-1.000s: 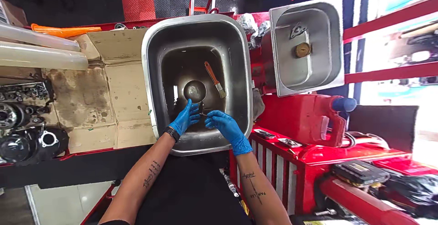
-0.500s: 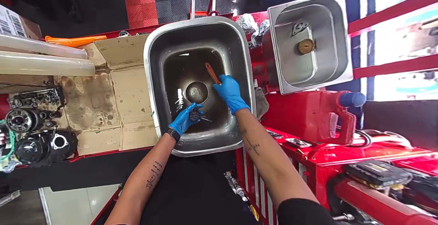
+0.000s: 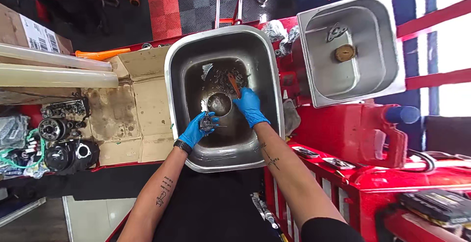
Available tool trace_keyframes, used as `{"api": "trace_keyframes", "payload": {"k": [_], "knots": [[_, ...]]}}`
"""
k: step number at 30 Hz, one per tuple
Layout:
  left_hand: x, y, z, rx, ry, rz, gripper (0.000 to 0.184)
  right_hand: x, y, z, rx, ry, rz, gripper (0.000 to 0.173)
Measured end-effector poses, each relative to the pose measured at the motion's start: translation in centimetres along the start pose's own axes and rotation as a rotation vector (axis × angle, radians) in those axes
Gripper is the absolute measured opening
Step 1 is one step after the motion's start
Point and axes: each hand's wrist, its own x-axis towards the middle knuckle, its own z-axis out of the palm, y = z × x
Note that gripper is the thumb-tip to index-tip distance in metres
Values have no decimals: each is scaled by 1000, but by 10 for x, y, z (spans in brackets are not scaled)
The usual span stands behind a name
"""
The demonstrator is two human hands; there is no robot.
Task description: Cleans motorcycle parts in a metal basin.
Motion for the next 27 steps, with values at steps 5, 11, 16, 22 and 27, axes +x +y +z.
{"api": "trace_keyframes", "payload": {"k": [5, 11, 16, 22, 27], "knots": [[2, 3, -1, 177, -13, 134, 51, -6, -4, 16, -80, 13, -10, 24], [-2, 11, 0, 181, 112, 112, 53, 1, 3, 11, -20, -33, 22, 38], [-6, 18, 1, 30, 132, 62, 54, -16, 5, -26, 350, -80, -3, 33], [4, 17, 4, 68, 215, -30, 43, -66, -21, -15, 1057, -379, -335, 15], [13, 20, 4, 155, 280, -78, 39, -69, -26, -10, 778, -313, -388, 18]]}}
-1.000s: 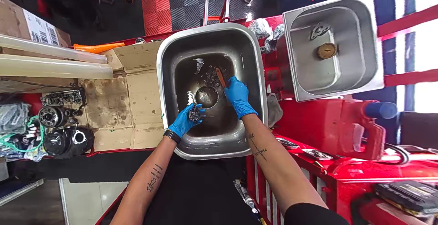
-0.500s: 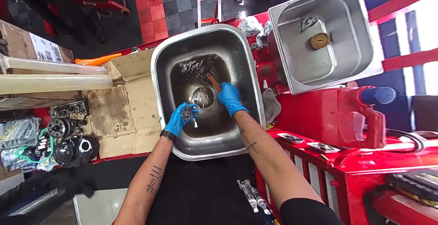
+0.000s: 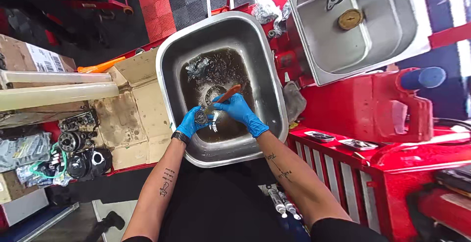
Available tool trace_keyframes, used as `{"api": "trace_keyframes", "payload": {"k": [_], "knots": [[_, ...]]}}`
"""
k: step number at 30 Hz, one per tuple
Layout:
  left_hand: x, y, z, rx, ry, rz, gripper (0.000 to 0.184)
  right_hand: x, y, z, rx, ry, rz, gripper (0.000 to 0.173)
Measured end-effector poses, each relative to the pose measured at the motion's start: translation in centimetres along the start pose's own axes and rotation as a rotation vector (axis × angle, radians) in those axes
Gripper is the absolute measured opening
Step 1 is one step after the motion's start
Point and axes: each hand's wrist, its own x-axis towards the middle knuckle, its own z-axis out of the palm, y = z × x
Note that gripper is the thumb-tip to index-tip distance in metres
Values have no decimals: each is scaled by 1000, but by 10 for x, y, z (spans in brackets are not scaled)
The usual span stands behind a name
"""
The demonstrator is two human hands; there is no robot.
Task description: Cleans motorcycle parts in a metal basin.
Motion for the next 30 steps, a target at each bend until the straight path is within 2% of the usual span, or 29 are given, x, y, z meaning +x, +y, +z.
{"api": "trace_keyframes", "payload": {"k": [2, 5, 7, 10, 13, 16, 19, 22, 24, 25, 28, 30], "knots": [[-1, -2, 0, -30, -3, -38, 37, -6, 3, 5, 31, -32, -41, 18], [-2, 1, 3, -35, -47, -69, 41, -6, 9, -5, 66, 64, -65, 19], [-4, -3, 2, -23, -51, -110, 40, -15, 8, 3, 134, 5, -98, 17], [-5, 2, 8, 18, -75, -134, 44, -11, 10, -1, 141, 106, -97, 17], [-2, -1, 1, 17, -42, -167, 39, -18, 12, 9, 228, -22, -104, 17], [-4, 8, 0, 9, -56, -188, 46, -11, 27, -6, 278, 40, -181, 12], [-8, 9, 2, 14, 6, -197, 41, -17, 26, -2, 284, -141, -288, 8], [-8, 13, 4, 47, 4, -183, 45, -15, 21, -11, 299, -119, -157, 15], [-7, 15, 4, 54, 40, -197, 42, -13, 12, -11, 340, -205, -132, 20], [-10, 12, 4, 67, 58, -211, 40, -13, 13, -7, 291, -240, -140, 20], [-16, 18, 8, 72, 16, -222, 46, -1, 14, -14, 132, -157, -214, 19], [-18, 17, 7, 54, 35, -220, 43, -3, 8, -9, 139, -288, -246, 18]]}}
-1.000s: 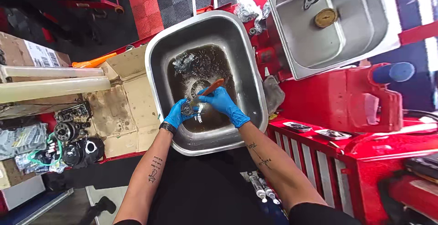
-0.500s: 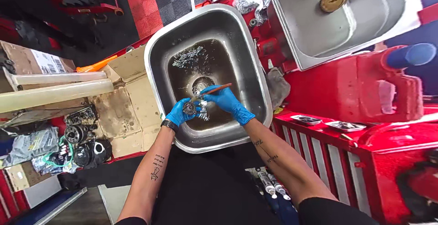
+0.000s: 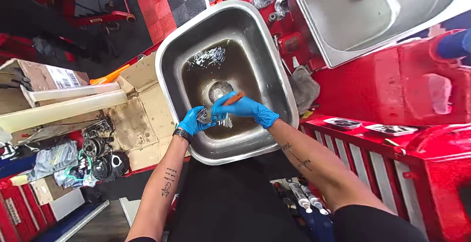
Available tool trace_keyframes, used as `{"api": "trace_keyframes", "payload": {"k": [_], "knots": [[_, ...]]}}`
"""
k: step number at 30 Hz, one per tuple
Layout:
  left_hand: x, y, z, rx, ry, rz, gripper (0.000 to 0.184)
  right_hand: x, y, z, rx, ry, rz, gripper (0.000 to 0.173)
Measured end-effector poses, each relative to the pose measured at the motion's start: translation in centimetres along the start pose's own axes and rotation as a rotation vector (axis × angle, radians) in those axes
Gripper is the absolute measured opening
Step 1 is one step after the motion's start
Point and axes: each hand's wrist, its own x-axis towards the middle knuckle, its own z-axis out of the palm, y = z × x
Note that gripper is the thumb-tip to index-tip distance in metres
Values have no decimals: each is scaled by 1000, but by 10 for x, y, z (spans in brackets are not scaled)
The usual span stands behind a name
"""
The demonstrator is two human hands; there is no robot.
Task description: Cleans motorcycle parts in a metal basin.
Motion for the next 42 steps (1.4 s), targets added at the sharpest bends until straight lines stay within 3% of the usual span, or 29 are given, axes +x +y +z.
{"api": "trace_keyframes", "payload": {"k": [1, 3, 4, 7, 10, 13, 16, 19, 22, 25, 28, 31, 34, 37, 40, 42], "knots": [[1, -3, -1, -5, 21, -9, 40, -1, 3, 5, -30, -58, -8, 20], [3, -3, -1, -10, 11, -21, 44, 3, 12, -6, -135, 4, -31, 21], [2, -2, -1, -14, -1, -27, 46, 6, 14, -13, -114, 32, -33, 20], [-1, -8, -1, -1, -14, -26, 38, 5, 1, -5, 39, -118, 85, 20], [0, -3, 0, 40, -72, -35, 49, 11, 11, -19, -26, -23, 110, 20], [-3, -7, -1, 26, -57, -41, 38, 4, -1, -6, 115, -130, 112, 21], [-2, -2, 0, 53, -89, -50, 48, 7, 10, -16, 77, 35, 90, 20], [-5, -8, 0, 72, -89, -27, 40, 2, 0, 4, 183, 25, 62, 19], [-4, -3, -1, 70, -111, -43, 49, 6, 12, -8, 124, 151, 90, 18], [-5, -8, -1, 57, -106, -28, 39, 0, -3, 9, 200, 63, 92, 19], [-4, -6, -1, 54, -130, -59, 49, -1, 8, -7, 101, 168, 145, 18], [-6, -12, -2, 59, -125, -35, 41, -8, -4, 6, 177, 22, 122, 19], [-6, -7, -1, 58, -140, -63, 50, -9, 6, -12, 83, 97, 165, 18], [-7, -13, -5, 62, -139, -67, 41, -16, -8, 4, 112, -36, 89, 19], [-6, -11, -3, 63, -194, -73, 49, -14, 0, -5, -59, 62, 21, 17], [-5, -14, -4, 56, -214, -65, 48, -13, -6, -2, -51, -23, -25, 17]]}}
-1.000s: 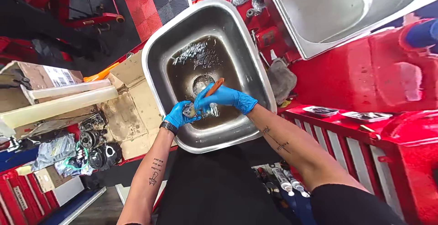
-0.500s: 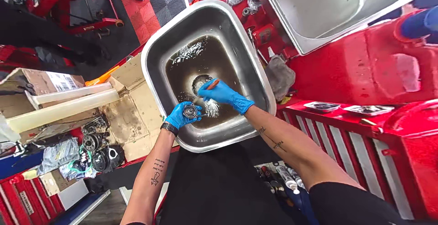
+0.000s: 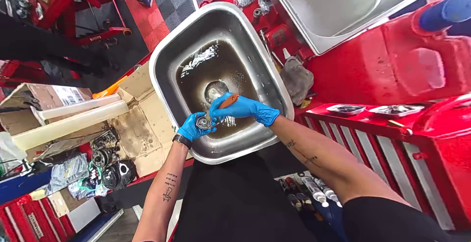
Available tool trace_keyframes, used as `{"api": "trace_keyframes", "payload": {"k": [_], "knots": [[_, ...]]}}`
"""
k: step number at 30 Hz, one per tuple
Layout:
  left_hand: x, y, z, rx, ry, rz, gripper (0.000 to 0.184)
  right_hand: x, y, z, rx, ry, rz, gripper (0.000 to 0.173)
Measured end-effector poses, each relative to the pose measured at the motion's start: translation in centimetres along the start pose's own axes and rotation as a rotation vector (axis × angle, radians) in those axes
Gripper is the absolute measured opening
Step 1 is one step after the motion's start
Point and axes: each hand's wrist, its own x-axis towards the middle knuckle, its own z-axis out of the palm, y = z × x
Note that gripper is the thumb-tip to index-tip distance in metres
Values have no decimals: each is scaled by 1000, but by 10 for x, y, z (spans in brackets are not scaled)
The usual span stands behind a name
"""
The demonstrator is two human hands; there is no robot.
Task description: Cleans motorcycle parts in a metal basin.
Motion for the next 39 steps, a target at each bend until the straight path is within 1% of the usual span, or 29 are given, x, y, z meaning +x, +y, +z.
{"api": "trace_keyframes", "payload": {"k": [1, 4, 5, 7, 8, 10, 11, 13, 14, 15, 16, 17, 19, 20, 22, 23, 25, 26, 27, 29, 30, 31, 34, 35, 37, 39], "knots": [[-1, -6, 0, 6, 21, -6, 45, -1, 0, 6, -2, -51, -6, 18], [2, -9, 5, -16, 16, -11, 50, 5, 10, -11, -105, -8, 46, 16], [4, -8, 6, -23, 1, -7, 50, 6, 6, -16, -66, -26, 70, 14], [4, -17, 1, -53, -20, -13, 46, 4, -5, -5, 85, -132, 130, 11], [6, -17, 3, -46, -7, -22, 45, 5, -5, -6, 61, -137, 154, 11], [3, -18, 6, -42, 36, -35, 49, 13, 6, -13, -42, -82, 160, 11], [3, -16, 7, -36, 36, -30, 50, 13, 4, -16, -28, -57, 153, 12], [0, -18, 3, -41, -2, 6, 46, 10, -5, -5, 139, -100, 146, 15], [-1, -18, 4, -39, -17, 19, 45, 7, -4, -3, 157, -89, 170, 15], [-1, -17, 5, -30, -23, 26, 46, 6, -1, -6, 120, -43, 195, 14], [-2, -14, 5, -25, -28, 29, 49, 7, 3, -12, 83, 7, 202, 13], [-1, -10, 5, -12, -47, 36, 53, 8, 4, -17, 100, 39, 186, 14], [-2, -13, 2, 1, -49, 48, 53, 4, 0, -5, 270, 7, 149, 15], [-2, -12, 4, 8, -50, 58, 51, 2, -3, -2, 268, -1, 161, 15], [-1, -10, 4, 9, -20, 44, 49, 2, -1, -7, 112, 56, 227, 14], [-1, -7, 3, 5, -29, 46, 50, 2, -1, -12, 90, 81, 223, 14], [0, -8, -1, -4, -39, 54, 48, 1, -4, -2, 209, 53, 165, 13], [0, -9, 0, -6, -17, 56, 45, 1, -6, 3, 180, 28, 166, 14], [1, -7, 2, 3, 11, 54, 46, 1, -4, 3, 65, 46, 185, 15], [-2, -4, 5, 48, 23, 72, 56, 0, 4, -11, -192, 165, 202, 18], [-4, -6, 3, 69, 12, 92, 59, -3, 8, -16, -211, 219, 208, 18], [-6, -9, 0, 83, -4, 114, 55, -6, 10, -18, -165, 264, 203, 16], [-5, -14, -13, 156, -110, 238, 29, -12, -1, -26, -37, 304, 206, 15], [-3, -15, -17, 189, -152, 283, 26, -14, -5, -27, -17, 313, 205, 15], [-1, -14, -20, 256, -195, 356, 30, -13, -12, -21, 112, 306, 169, 16], [0, -14, -16, 321, -174, 410, 33, -8, -13, -5, 320, 268, 123, 18]]}}
